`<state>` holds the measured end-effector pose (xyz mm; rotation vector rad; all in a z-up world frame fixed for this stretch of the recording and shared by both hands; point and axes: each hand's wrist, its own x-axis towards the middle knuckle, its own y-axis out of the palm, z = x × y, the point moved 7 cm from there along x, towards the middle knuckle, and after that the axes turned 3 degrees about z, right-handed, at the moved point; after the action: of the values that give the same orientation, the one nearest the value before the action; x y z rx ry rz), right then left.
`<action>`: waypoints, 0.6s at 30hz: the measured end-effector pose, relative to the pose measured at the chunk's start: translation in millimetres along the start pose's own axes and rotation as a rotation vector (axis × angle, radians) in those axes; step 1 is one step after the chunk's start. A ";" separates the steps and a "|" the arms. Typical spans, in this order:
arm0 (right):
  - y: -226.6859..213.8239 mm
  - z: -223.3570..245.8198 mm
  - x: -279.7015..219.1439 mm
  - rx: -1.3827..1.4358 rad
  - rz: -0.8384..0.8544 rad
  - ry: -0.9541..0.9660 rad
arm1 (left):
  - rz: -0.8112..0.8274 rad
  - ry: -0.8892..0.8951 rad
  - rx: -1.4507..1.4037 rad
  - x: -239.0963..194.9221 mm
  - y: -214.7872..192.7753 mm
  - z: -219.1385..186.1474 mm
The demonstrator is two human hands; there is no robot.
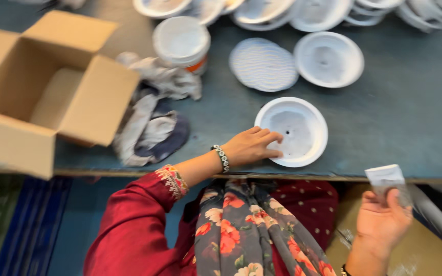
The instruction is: The person repeatedly scoops white paste from a container using a small spatula and applies it to the interior surfaces of white plastic circular housings. They handle each housing one at a time, spreading the paste around the inner walls and central hub before placing the item aside.
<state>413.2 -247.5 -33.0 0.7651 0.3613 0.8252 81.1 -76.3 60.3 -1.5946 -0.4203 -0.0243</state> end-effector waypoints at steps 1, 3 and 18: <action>9.2 -6.8 6.3 0.018 0.060 0.020 | -0.032 -0.096 -0.029 -12.5 -15.8 6.6; 21.0 -10.9 10.3 0.031 0.141 0.036 | -0.108 -0.252 -0.101 -33.4 -51.3 17.1; 48.6 -32.1 16.0 -0.040 0.158 0.131 | -0.185 -1.047 0.159 -224.1 -76.1 68.2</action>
<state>379.9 -198.9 -19.4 0.7105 0.4031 1.0318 -164.9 -65.9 67.6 -1.2994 -1.3352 0.7102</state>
